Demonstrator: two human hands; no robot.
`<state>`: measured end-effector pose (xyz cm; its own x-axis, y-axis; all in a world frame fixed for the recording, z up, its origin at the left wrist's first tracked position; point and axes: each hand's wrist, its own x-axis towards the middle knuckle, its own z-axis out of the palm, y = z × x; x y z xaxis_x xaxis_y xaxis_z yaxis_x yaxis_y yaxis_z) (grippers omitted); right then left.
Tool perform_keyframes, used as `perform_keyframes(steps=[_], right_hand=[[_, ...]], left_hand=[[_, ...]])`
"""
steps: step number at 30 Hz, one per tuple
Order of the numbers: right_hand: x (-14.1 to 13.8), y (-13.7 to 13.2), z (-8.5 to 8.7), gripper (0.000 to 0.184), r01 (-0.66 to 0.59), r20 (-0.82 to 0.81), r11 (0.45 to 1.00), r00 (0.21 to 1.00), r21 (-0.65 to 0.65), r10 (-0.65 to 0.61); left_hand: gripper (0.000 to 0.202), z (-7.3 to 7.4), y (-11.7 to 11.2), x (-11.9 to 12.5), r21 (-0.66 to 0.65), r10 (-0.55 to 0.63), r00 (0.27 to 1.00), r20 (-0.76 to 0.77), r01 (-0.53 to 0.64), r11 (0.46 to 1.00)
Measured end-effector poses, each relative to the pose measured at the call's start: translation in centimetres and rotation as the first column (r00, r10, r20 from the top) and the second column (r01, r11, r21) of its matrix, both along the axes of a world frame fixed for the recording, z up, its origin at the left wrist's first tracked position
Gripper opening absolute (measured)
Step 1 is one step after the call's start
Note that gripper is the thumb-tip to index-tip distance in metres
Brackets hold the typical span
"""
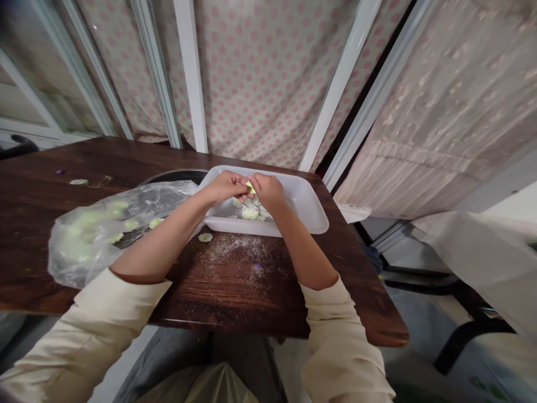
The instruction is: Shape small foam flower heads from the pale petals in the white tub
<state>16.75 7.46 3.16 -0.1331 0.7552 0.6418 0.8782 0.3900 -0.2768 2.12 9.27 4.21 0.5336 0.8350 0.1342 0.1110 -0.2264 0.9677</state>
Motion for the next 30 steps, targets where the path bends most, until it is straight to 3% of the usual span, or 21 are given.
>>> perform_keyframes(steps=[6, 12, 30], right_hand=[[0.07, 0.1, -0.21, 0.036, -0.059, 0.045, 0.998, 0.997, -0.019, 0.06], [-0.07, -0.15, 0.06, 0.037, -0.14, 0.007, 0.99, 0.99, -0.019, 0.141], [-0.56, -0.57, 0.37, 0.041, 0.119, -0.057, 0.991, 0.992, 0.061, -0.116]], left_hand=[[0.006, -0.17, 0.12, 0.23, 0.025, 0.007, 1.0, -0.02, -0.006, 1.0], [0.006, -0.6, 0.58, 0.3, 0.154, -0.01, 1.0, 0.004, 0.009, 0.988], [0.008, -0.81, 0.64, 0.83, 0.155, -0.115, 0.99, 0.081, 0.102, 0.983]])
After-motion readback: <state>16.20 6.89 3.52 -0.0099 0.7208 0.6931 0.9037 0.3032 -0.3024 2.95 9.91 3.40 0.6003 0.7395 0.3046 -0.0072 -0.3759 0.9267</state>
